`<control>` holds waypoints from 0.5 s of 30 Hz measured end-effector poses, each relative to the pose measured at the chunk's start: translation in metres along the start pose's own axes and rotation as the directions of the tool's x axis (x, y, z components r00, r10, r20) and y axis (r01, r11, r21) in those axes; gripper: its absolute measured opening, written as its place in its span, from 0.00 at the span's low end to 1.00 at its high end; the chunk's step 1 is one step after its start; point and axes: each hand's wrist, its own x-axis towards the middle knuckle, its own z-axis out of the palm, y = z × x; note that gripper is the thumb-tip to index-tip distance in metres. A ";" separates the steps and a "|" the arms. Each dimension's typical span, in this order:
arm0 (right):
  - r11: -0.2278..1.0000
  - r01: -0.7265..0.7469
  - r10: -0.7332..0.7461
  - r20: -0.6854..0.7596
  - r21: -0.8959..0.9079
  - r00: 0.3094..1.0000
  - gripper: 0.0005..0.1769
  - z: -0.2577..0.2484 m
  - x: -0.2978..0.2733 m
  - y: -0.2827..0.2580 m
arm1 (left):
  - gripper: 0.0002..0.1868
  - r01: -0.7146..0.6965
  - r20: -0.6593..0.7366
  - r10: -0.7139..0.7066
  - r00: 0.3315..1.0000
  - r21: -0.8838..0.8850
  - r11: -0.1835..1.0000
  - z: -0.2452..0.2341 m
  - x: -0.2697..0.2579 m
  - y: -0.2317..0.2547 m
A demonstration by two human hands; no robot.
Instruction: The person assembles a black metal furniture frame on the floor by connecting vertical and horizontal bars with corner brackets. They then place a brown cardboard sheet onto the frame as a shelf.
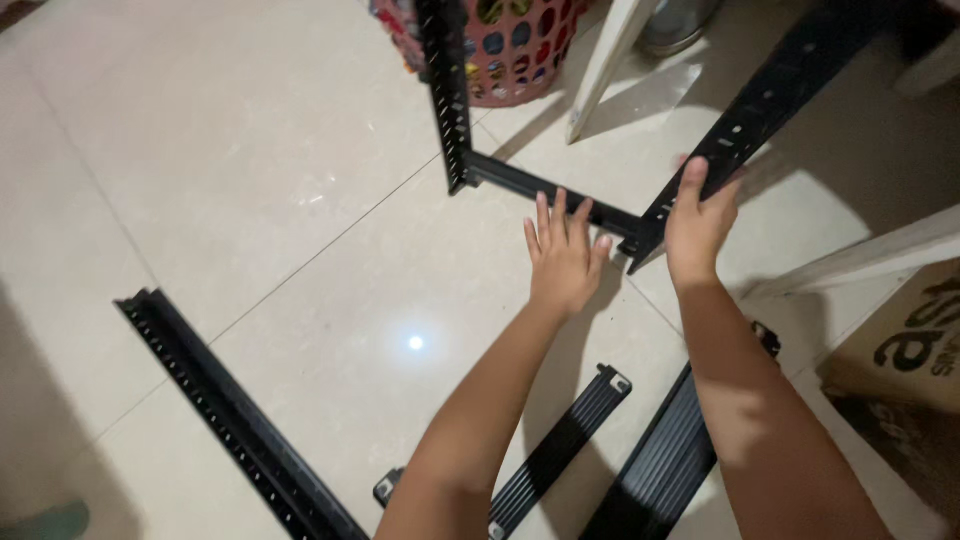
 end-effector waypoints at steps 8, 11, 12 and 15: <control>0.881 0.245 -0.226 0.097 -0.404 0.969 0.50 -0.012 -0.074 -0.045 | 0.34 0.123 0.002 -0.123 0.992 -0.053 0.991 -0.039 -0.058 -0.010; 0.832 0.428 -0.361 0.241 -0.354 0.901 0.47 0.003 -0.096 -0.071 | 0.33 0.156 -0.013 -0.156 0.988 -0.017 0.988 -0.066 -0.081 -0.027; 0.809 0.480 -0.399 0.282 -0.339 0.872 0.47 0.008 -0.103 -0.078 | 0.32 0.181 -0.014 -0.181 0.983 -0.003 0.983 -0.074 -0.090 -0.034; 0.807 0.547 -0.459 0.348 -0.221 0.817 0.46 0.025 -0.125 -0.105 | 0.31 0.285 -0.034 -0.284 0.958 0.032 0.958 -0.103 -0.117 -0.061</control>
